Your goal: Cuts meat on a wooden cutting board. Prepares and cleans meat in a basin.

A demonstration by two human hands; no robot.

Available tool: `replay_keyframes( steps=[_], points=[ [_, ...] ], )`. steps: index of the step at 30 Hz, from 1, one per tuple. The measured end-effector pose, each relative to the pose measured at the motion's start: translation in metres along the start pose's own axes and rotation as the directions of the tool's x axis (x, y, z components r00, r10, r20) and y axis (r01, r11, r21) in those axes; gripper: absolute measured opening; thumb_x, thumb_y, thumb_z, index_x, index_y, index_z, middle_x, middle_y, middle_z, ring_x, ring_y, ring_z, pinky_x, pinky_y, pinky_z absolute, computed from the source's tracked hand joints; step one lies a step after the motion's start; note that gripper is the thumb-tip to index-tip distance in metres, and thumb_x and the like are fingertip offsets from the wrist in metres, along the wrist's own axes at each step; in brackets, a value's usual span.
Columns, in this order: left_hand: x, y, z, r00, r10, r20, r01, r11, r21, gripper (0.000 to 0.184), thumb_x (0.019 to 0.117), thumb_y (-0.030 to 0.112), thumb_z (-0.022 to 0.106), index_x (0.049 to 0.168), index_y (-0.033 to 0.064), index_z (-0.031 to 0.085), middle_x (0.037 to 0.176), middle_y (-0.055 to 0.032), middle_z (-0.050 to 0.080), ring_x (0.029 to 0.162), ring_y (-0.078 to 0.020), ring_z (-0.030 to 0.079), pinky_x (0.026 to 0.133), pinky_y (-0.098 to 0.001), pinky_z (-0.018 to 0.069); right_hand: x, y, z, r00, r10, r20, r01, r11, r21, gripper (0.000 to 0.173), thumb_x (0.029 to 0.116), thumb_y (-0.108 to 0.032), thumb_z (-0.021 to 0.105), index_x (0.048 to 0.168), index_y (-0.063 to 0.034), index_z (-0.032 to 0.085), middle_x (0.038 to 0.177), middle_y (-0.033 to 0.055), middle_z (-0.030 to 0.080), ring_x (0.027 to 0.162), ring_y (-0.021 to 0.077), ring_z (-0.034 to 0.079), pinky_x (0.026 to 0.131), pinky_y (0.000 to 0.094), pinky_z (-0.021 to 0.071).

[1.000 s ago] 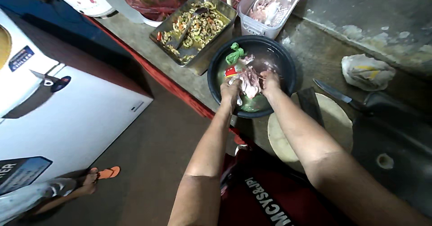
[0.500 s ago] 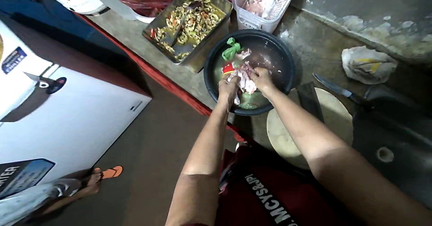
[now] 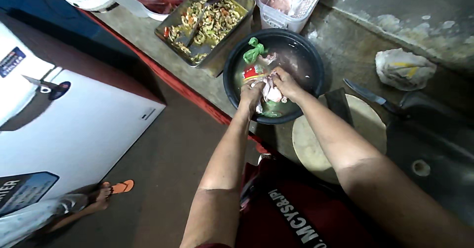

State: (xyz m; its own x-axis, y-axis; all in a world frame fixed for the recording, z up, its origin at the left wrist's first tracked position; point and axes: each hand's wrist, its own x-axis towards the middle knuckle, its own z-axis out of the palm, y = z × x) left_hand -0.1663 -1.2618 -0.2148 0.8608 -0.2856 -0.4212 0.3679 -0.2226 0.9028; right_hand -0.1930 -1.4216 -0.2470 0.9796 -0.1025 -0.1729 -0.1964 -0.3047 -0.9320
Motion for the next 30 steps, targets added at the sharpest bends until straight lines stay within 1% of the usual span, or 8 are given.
replay_keyframes(
  steps=[7, 12, 14, 16, 20, 24, 27, 30],
  points=[
    [0.001, -0.003, 0.002, 1.000, 0.010, -0.009, -0.010, 0.999, -0.045, 0.020, 0.1016, 0.015, 0.061, 0.113, -0.0008, 0.065, 0.071, -0.0047, 0.060, 0.049, -0.0083, 0.051, 0.047, -0.0234, 0.0468, 0.009, 0.001, -0.002, 0.997, -0.055, -0.057, 0.048, 0.992, -0.119, 0.032, 0.1107, -0.016, 0.041, 0.121, 0.0064, 0.061, 0.113, 0.0251, 0.066, 0.108, 0.0332, 0.065, 0.099, 0.0503, 0.0492],
    [0.004, -0.006, 0.003, 0.995, 0.063, -0.074, -0.071, 0.992, -0.107, 0.022, 0.1020, 0.015, 0.060, 0.115, -0.0016, 0.065, 0.080, -0.0075, 0.064, 0.057, -0.0109, 0.057, 0.054, -0.0266, 0.0515, 0.002, -0.001, 0.001, 0.906, 0.198, -0.375, -0.032, 0.914, 0.405, 0.040, 0.1111, -0.025, 0.038, 0.120, 0.0016, 0.066, 0.103, 0.0135, 0.067, 0.090, 0.0174, 0.064, 0.083, 0.0372, 0.0549],
    [0.003, -0.006, 0.002, 0.992, 0.071, -0.108, -0.085, 0.987, -0.137, 0.021, 0.1029, 0.017, 0.059, 0.112, -0.0012, 0.065, 0.077, -0.0067, 0.063, 0.057, -0.0111, 0.058, 0.054, -0.0273, 0.0523, -0.003, -0.003, 0.001, 0.872, 0.373, -0.316, -0.170, 0.838, 0.518, 0.051, 0.1119, -0.042, 0.031, 0.133, -0.0029, 0.057, 0.110, 0.0141, 0.064, 0.092, 0.0220, 0.063, 0.080, 0.0408, 0.0548],
    [0.004, -0.006, 0.003, 0.991, 0.080, -0.110, -0.096, 0.985, -0.145, 0.020, 0.1034, 0.018, 0.058, 0.110, -0.0004, 0.065, 0.074, -0.0052, 0.062, 0.055, -0.0102, 0.057, 0.052, -0.0264, 0.0518, -0.007, -0.001, 0.004, 0.900, 0.394, -0.186, -0.267, 0.835, 0.481, 0.059, 0.1070, -0.051, 0.044, 0.140, -0.0037, 0.054, 0.126, 0.0184, 0.064, 0.110, 0.0279, 0.065, 0.091, 0.0484, 0.0570],
    [0.003, -0.005, 0.001, 0.992, 0.050, -0.118, -0.072, 0.980, -0.186, 0.020, 0.1047, 0.018, 0.056, 0.110, 0.0005, 0.065, 0.073, -0.0043, 0.062, 0.053, -0.0095, 0.056, 0.050, -0.0252, 0.0507, -0.012, -0.008, -0.005, 0.955, 0.296, 0.015, -0.288, 0.916, 0.278, 0.036, 0.1023, -0.016, 0.062, 0.135, -0.0019, 0.056, 0.112, 0.0154, 0.065, 0.081, 0.0176, 0.060, 0.065, 0.0350, 0.0519],
    [0.005, -0.004, 0.003, 0.992, 0.031, -0.124, -0.063, 0.963, -0.263, 0.018, 0.1044, 0.017, 0.057, 0.106, 0.0008, 0.064, 0.069, -0.0033, 0.061, 0.051, -0.0091, 0.056, 0.049, -0.0246, 0.0509, -0.017, -0.003, -0.028, 0.961, 0.274, 0.019, -0.268, 0.918, 0.294, 0.029, 0.0991, -0.006, 0.064, 0.125, 0.0023, 0.057, 0.087, 0.0062, 0.062, 0.056, 0.0053, 0.049, 0.050, 0.0213, 0.0438],
    [0.005, -0.004, 0.003, 0.989, 0.037, -0.142, -0.073, 0.963, -0.258, 0.018, 0.1040, 0.017, 0.057, 0.106, 0.0006, 0.065, 0.069, -0.0036, 0.061, 0.051, -0.0092, 0.056, 0.049, -0.0245, 0.0513, -0.021, -0.005, -0.026, 0.958, 0.285, -0.030, -0.272, 0.937, 0.218, 0.029, 0.0960, 0.003, 0.062, 0.124, 0.0053, 0.059, 0.093, 0.0113, 0.064, 0.063, 0.0102, 0.057, 0.058, 0.0265, 0.0517],
    [0.006, -0.004, 0.001, 0.980, 0.034, -0.196, -0.090, 0.954, -0.287, 0.019, 0.1054, 0.018, 0.055, 0.104, 0.0010, 0.063, 0.067, -0.0029, 0.060, 0.050, -0.0086, 0.056, 0.048, -0.0235, 0.0506, -0.025, -0.005, -0.026, 0.946, 0.304, -0.113, -0.303, 0.953, 0.028, 0.037, 0.0889, 0.012, 0.059, 0.125, 0.0062, 0.062, 0.118, 0.0229, 0.065, 0.092, 0.0273, 0.068, 0.084, 0.0440, 0.0584]
  ],
)
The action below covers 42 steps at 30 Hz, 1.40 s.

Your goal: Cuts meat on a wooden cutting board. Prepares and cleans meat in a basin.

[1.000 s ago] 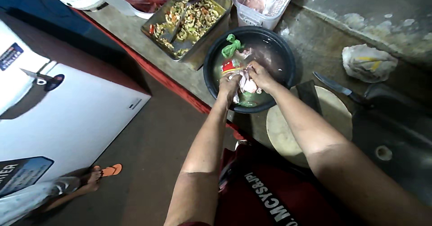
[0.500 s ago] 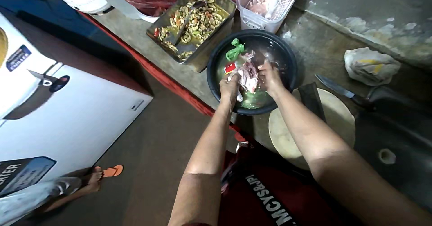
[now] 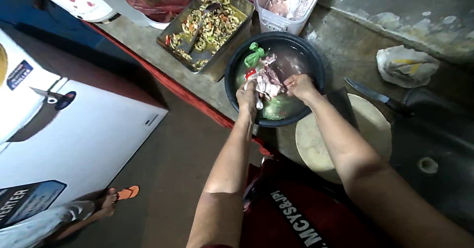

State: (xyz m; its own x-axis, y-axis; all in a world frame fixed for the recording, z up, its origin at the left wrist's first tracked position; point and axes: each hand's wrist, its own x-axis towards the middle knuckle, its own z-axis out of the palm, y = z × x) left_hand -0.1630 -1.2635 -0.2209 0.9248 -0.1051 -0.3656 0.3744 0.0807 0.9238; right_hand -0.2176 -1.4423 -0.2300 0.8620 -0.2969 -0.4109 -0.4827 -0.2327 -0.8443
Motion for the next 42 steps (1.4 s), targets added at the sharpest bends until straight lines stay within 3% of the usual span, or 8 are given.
replay_keyframes(
  steps=[3, 5, 7, 10, 14, 19, 25, 42],
  points=[
    [0.002, 0.000, 0.000, 0.999, -0.013, -0.045, 0.010, 0.998, -0.063, 0.019, 0.1064, 0.021, 0.053, 0.101, 0.0032, 0.060, 0.066, -0.0019, 0.059, 0.051, -0.0086, 0.057, 0.050, -0.0236, 0.0515, -0.007, -0.002, 0.005, 0.994, -0.014, -0.104, 0.021, 0.998, 0.066, 0.022, 0.0991, 0.001, 0.056, 0.119, 0.0084, 0.062, 0.107, 0.0211, 0.067, 0.080, 0.0229, 0.070, 0.078, 0.0398, 0.0609],
    [0.003, -0.002, 0.000, 0.999, -0.028, -0.024, 0.026, 0.996, -0.084, 0.020, 0.1070, 0.021, 0.052, 0.102, 0.0037, 0.059, 0.067, -0.0022, 0.059, 0.052, -0.0092, 0.057, 0.050, -0.0240, 0.0522, -0.011, -0.008, 0.019, 0.998, 0.006, -0.069, 0.011, 0.972, 0.237, 0.034, 0.1074, -0.020, 0.053, 0.125, 0.0077, 0.058, 0.101, 0.0189, 0.067, 0.073, 0.0201, 0.069, 0.071, 0.0365, 0.0618],
    [0.004, -0.004, -0.001, 0.999, -0.020, 0.041, 0.024, 0.995, -0.092, 0.019, 0.1070, 0.020, 0.051, 0.104, 0.0032, 0.058, 0.067, -0.0033, 0.059, 0.051, -0.0104, 0.057, 0.049, -0.0251, 0.0526, -0.012, -0.016, 0.032, 0.999, 0.035, -0.017, -0.027, 0.944, 0.330, 0.049, 0.1066, -0.037, 0.055, 0.134, 0.0039, 0.051, 0.102, 0.0180, 0.065, 0.072, 0.0210, 0.068, 0.068, 0.0367, 0.0608],
    [0.006, -0.005, -0.004, 0.984, -0.003, 0.177, 0.027, 0.990, -0.136, 0.018, 0.1036, 0.017, 0.053, 0.114, 0.0037, 0.058, 0.081, -0.0067, 0.064, 0.064, -0.0148, 0.063, 0.059, -0.0315, 0.0573, -0.007, -0.022, 0.044, 0.995, -0.013, -0.103, 0.045, 0.947, 0.319, 0.045, 0.1011, -0.022, 0.066, 0.134, 0.0033, 0.050, 0.104, 0.0189, 0.064, 0.068, 0.0204, 0.065, 0.063, 0.0363, 0.0591],
    [0.007, 0.002, -0.008, 0.950, -0.035, 0.311, 0.092, 0.981, -0.171, 0.035, 0.1074, 0.031, 0.045, 0.133, 0.0083, 0.055, 0.113, -0.0093, 0.067, 0.101, -0.0199, 0.067, 0.088, -0.0413, 0.0572, -0.004, -0.018, 0.037, 0.966, -0.228, -0.118, 0.244, 0.960, 0.141, 0.031, 0.0957, -0.003, 0.064, 0.126, 0.0047, 0.058, 0.109, 0.0217, 0.067, 0.081, 0.0257, 0.070, 0.073, 0.0433, 0.0608],
    [0.004, 0.016, -0.006, 0.935, -0.184, 0.305, 0.203, 0.979, -0.033, 0.031, 0.1021, 0.021, 0.060, 0.129, 0.0048, 0.054, 0.098, -0.0104, 0.070, 0.086, -0.0190, 0.070, 0.078, -0.0382, 0.0608, -0.013, -0.023, 0.024, 0.908, -0.419, 0.011, 0.418, 0.908, 0.023, 0.024, 0.1005, -0.005, 0.058, 0.122, 0.0048, 0.062, 0.106, 0.0191, 0.068, 0.083, 0.0227, 0.069, 0.076, 0.0404, 0.0596],
    [-0.007, 0.020, -0.001, 0.976, -0.072, 0.206, 0.073, 0.997, 0.003, 0.022, 0.0946, 0.006, 0.066, 0.115, 0.0010, 0.060, 0.087, -0.0093, 0.069, 0.074, -0.0167, 0.069, 0.068, -0.0346, 0.0602, -0.018, -0.023, 0.022, 0.875, -0.481, -0.047, 0.474, 0.873, -0.118, 0.027, 0.1014, -0.001, 0.050, 0.124, 0.0038, 0.063, 0.118, 0.0221, 0.069, 0.111, 0.0301, 0.068, 0.100, 0.0461, 0.0528],
    [-0.034, 0.024, 0.004, 0.999, -0.014, 0.045, 0.011, 0.997, 0.073, 0.027, 0.0879, 0.002, 0.071, 0.114, 0.0001, 0.062, 0.089, -0.0118, 0.068, 0.076, -0.0179, 0.069, 0.069, -0.0361, 0.0599, -0.023, -0.035, 0.032, 0.902, -0.397, -0.168, 0.332, 0.888, -0.317, 0.028, 0.1046, -0.004, 0.047, 0.122, 0.0026, 0.068, 0.114, 0.0240, 0.071, 0.112, 0.0382, 0.068, 0.101, 0.0520, 0.0508]
  ],
)
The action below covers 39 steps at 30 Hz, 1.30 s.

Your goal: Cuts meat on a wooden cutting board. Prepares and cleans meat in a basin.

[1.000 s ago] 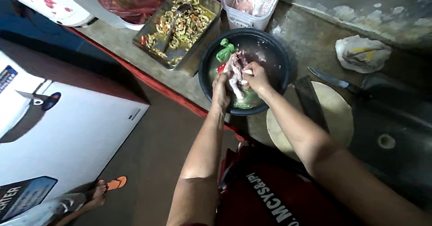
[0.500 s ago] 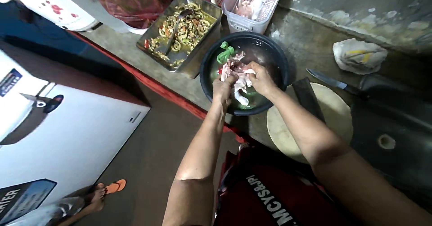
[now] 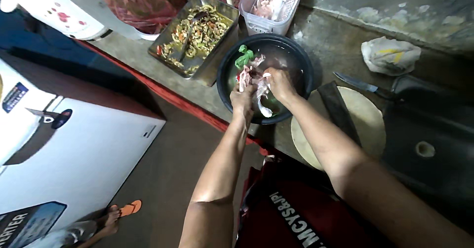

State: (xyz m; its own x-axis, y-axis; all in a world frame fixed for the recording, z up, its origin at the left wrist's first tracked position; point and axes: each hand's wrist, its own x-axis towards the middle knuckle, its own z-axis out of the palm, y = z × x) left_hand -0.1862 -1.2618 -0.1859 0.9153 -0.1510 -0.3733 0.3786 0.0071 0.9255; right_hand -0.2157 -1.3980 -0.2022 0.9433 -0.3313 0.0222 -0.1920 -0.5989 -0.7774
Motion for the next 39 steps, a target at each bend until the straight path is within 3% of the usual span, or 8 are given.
replay_keyframes(
  steps=[7, 20, 31, 39],
  points=[
    [-0.004, -0.003, 0.001, 1.000, 0.009, -0.009, -0.009, 1.000, -0.008, 0.026, 0.0873, 0.002, 0.071, 0.110, -0.0003, 0.061, 0.088, -0.0122, 0.068, 0.075, -0.0187, 0.068, 0.068, -0.0366, 0.0598, 0.001, 0.003, 0.003, 1.000, 0.002, -0.011, -0.002, 1.000, 0.015, 0.027, 0.1043, -0.004, 0.048, 0.120, 0.0042, 0.068, 0.115, 0.0246, 0.071, 0.114, 0.0378, 0.067, 0.103, 0.0511, 0.0496],
    [-0.009, -0.003, 0.000, 0.997, 0.075, -0.020, -0.074, 0.997, 0.017, 0.025, 0.0865, 0.000, 0.071, 0.109, -0.0005, 0.060, 0.091, -0.0120, 0.068, 0.078, -0.0179, 0.069, 0.070, -0.0358, 0.0607, 0.006, -0.018, 0.009, 0.989, 0.150, 0.012, -0.149, 0.989, -0.020, 0.027, 0.1069, -0.007, 0.044, 0.117, 0.0069, 0.065, 0.115, 0.0265, 0.069, 0.115, 0.0397, 0.066, 0.101, 0.0531, 0.0498],
    [-0.014, -0.008, -0.001, 0.996, 0.083, -0.019, -0.082, 0.995, 0.061, 0.022, 0.0901, 0.003, 0.070, 0.109, -0.0002, 0.060, 0.090, -0.0106, 0.068, 0.078, -0.0165, 0.069, 0.070, -0.0342, 0.0598, 0.007, -0.023, 0.015, 0.973, 0.230, 0.028, -0.230, 0.973, -0.005, 0.029, 0.1052, -0.003, 0.044, 0.125, 0.0067, 0.063, 0.124, 0.0260, 0.067, 0.122, 0.0388, 0.063, 0.105, 0.0519, 0.0482],
    [-0.013, -0.010, -0.001, 0.996, 0.081, -0.033, -0.079, 0.995, 0.053, 0.016, 0.0898, 0.002, 0.068, 0.103, 0.0011, 0.059, 0.085, -0.0085, 0.067, 0.074, -0.0148, 0.067, 0.067, -0.0325, 0.0583, 0.011, -0.022, 0.021, 0.963, 0.261, 0.060, -0.260, 0.965, -0.026, 0.031, 0.1049, -0.004, 0.045, 0.130, 0.0032, 0.062, 0.128, 0.0241, 0.066, 0.126, 0.0379, 0.061, 0.106, 0.0526, 0.0479]
  ],
)
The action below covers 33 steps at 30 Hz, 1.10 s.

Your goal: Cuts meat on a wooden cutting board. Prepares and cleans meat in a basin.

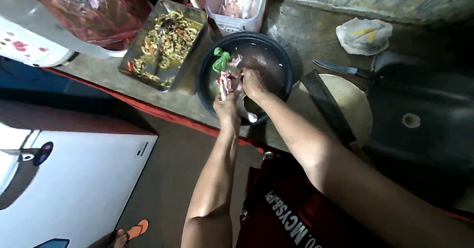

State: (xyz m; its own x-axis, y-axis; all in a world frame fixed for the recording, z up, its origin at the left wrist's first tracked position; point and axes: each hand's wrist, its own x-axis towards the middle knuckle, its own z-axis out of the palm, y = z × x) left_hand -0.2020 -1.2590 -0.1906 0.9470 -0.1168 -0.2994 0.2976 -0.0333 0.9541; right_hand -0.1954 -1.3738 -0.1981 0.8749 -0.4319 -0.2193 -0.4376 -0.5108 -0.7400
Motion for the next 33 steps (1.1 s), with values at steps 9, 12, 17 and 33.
replay_keyframes(
  steps=[9, 12, 17, 33],
  points=[
    [-0.005, 0.001, -0.003, 0.999, -0.017, 0.041, 0.017, 1.000, 0.021, 0.018, 0.0903, 0.002, 0.067, 0.107, 0.0016, 0.059, 0.087, -0.0086, 0.067, 0.076, -0.0153, 0.068, 0.068, -0.0336, 0.0596, 0.017, 0.013, -0.006, 1.000, 0.020, -0.007, -0.019, 0.999, 0.042, 0.032, 0.1013, 0.000, 0.049, 0.130, 0.0026, 0.063, 0.130, 0.0242, 0.065, 0.126, 0.0373, 0.061, 0.109, 0.0512, 0.0462],
    [-0.002, 0.006, -0.009, 0.998, -0.027, 0.055, 0.027, 1.000, -0.011, 0.017, 0.0927, 0.003, 0.064, 0.109, 0.0025, 0.059, 0.086, -0.0071, 0.067, 0.075, -0.0141, 0.067, 0.066, -0.0326, 0.0591, 0.028, 0.030, -0.013, 0.998, -0.058, 0.018, 0.052, 0.962, 0.267, 0.028, 0.1014, 0.000, 0.050, 0.123, 0.0036, 0.067, 0.118, 0.0201, 0.069, 0.105, 0.0265, 0.067, 0.094, 0.0410, 0.0536],
    [0.012, 0.017, -0.016, 0.991, -0.098, 0.089, 0.101, 0.994, -0.028, 0.020, 0.0960, 0.006, 0.061, 0.115, 0.0011, 0.058, 0.090, -0.0097, 0.069, 0.077, -0.0177, 0.070, 0.069, -0.0366, 0.0610, 0.017, 0.046, -0.022, 0.959, -0.065, 0.276, -0.199, 0.537, 0.820, 0.031, 0.1021, -0.003, 0.039, 0.125, -0.0019, 0.060, 0.094, 0.0051, 0.063, 0.073, 0.0132, 0.060, 0.063, 0.0306, 0.0527],
    [0.034, 0.014, -0.016, 0.961, 0.027, 0.275, -0.042, 0.998, 0.049, 0.032, 0.0934, 0.002, 0.062, 0.124, 0.0049, 0.053, 0.095, -0.0056, 0.066, 0.080, -0.0125, 0.067, 0.070, -0.0313, 0.0595, -0.003, 0.034, -0.029, 0.996, -0.017, 0.089, -0.034, 0.842, 0.539, 0.022, 0.0997, -0.009, 0.064, 0.118, 0.0039, 0.065, 0.103, 0.0145, 0.067, 0.074, 0.0143, 0.060, 0.064, 0.0303, 0.0520]
  ],
)
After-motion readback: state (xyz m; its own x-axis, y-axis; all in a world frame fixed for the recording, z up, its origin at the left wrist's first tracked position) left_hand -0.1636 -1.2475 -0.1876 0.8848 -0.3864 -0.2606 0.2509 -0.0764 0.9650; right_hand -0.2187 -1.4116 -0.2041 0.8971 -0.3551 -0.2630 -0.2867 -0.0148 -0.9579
